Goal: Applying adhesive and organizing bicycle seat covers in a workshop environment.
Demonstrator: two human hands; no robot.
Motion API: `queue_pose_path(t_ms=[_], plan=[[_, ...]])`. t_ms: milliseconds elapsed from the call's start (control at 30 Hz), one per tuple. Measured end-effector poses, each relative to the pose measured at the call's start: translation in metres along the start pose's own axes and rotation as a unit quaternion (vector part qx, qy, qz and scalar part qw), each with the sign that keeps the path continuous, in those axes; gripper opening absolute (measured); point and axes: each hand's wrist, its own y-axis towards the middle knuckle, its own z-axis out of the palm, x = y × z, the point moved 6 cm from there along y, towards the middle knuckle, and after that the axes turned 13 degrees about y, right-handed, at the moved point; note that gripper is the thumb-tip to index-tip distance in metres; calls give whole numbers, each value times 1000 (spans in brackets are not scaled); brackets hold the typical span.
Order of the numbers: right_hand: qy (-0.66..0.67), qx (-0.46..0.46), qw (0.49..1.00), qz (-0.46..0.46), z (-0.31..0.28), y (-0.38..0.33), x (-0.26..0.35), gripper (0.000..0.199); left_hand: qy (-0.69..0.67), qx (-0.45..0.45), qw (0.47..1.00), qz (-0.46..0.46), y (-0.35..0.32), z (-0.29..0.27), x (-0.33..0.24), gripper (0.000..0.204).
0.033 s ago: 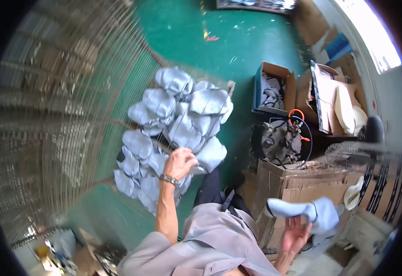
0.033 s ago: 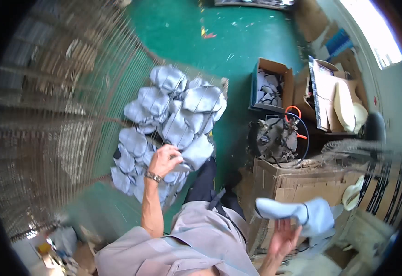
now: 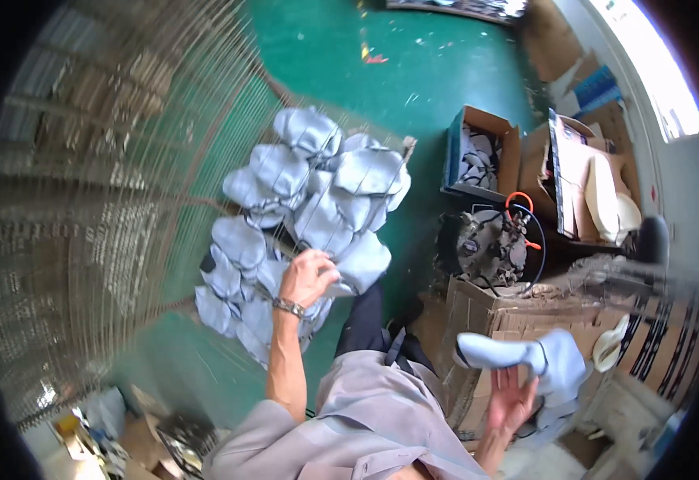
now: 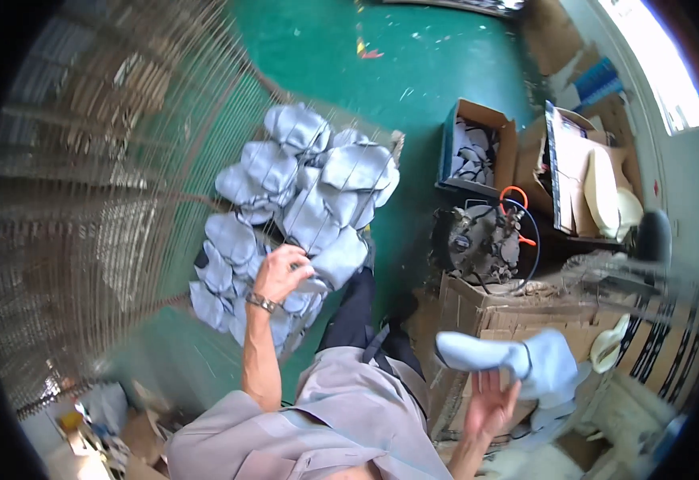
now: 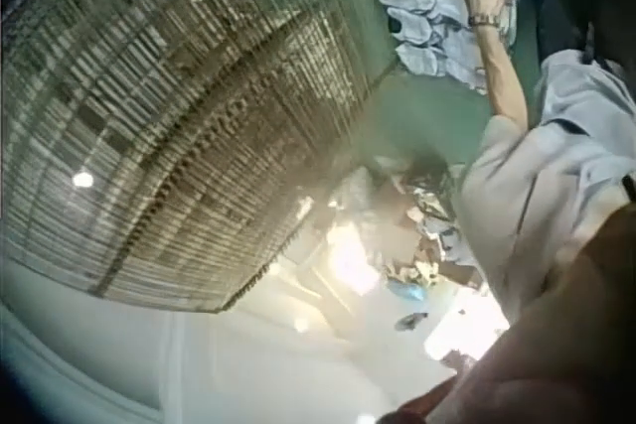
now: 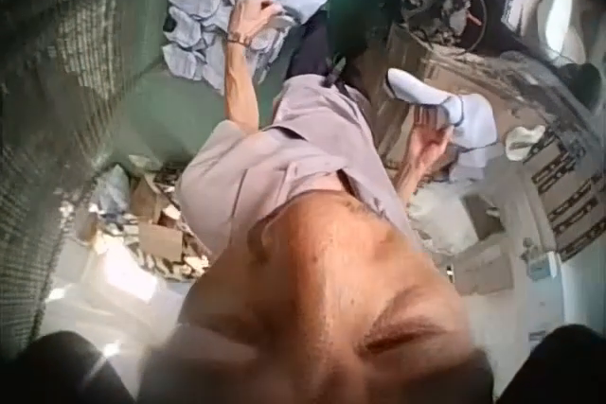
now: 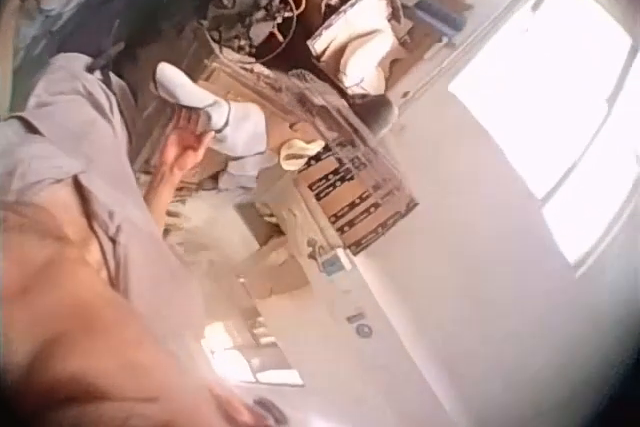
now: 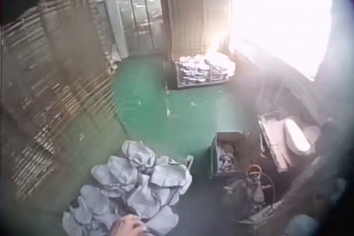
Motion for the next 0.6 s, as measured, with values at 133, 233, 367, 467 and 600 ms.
queue_pose_path(t_ms=[133, 233, 367, 467, 600], plan=[[-35, 38, 983, 174, 79, 116, -144, 38, 24, -64, 995, -67, 24, -56, 100, 21], [-60, 71, 952, 290, 177, 180, -281, 44, 83, -139, 980, -114, 40, -103, 170, 22], [-43, 237, 866, 438, 297, 228, -425, 45, 154, -234, 946, -161, 55, -157, 223, 25], [-97, 258, 836, 475, 346, 255, -515, 40, 177, -284, 920, -203, 70, -155, 264, 26], [-160, 223, 815, 510, 325, 327, -637, 39, 209, -316, 903, -200, 111, -89, 345, 26]])
